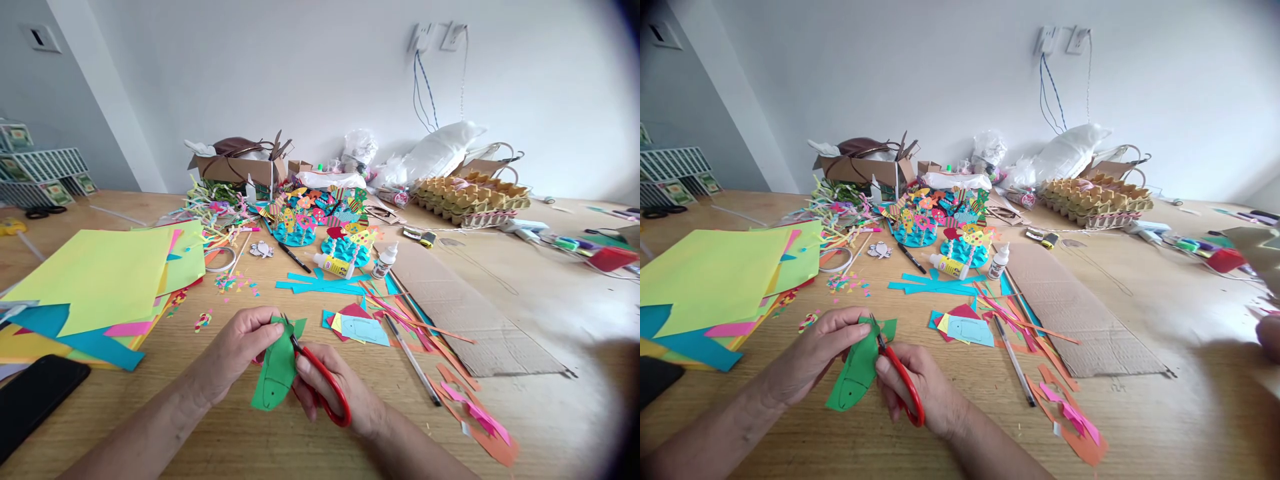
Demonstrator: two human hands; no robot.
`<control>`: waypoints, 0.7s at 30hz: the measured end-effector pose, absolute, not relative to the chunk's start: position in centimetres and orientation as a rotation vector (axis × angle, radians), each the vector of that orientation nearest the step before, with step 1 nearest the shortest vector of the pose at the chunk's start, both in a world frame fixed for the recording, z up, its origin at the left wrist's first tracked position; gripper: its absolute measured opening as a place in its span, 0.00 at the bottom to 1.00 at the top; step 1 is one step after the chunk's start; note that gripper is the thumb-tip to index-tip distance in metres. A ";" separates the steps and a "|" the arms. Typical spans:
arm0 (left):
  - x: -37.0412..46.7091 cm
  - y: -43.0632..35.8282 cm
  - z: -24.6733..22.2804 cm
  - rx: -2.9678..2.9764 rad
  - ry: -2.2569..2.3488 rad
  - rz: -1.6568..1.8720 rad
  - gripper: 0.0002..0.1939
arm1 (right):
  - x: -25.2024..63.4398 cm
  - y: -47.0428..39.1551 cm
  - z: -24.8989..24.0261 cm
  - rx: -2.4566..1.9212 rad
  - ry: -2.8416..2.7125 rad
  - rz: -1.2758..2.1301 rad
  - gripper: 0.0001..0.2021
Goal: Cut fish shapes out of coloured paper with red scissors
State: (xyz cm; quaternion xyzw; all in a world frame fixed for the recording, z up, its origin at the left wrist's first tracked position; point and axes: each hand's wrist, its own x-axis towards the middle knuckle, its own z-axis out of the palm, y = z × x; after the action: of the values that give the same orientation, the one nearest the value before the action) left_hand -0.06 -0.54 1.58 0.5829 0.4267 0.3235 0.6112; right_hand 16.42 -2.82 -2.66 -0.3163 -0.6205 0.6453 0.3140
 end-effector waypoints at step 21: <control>0.0 -0.7 1.5 1.289 0.971 0.762 0.14 | 16.1 -3.4 -2.3 -0.961 -1.575 1.697 0.25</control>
State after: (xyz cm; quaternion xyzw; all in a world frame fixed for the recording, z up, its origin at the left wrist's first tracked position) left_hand 0.02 -0.70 1.46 0.5623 0.4237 0.3326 0.6274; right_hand 16.13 -3.38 -2.31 -0.3640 -0.5970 0.6432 0.3120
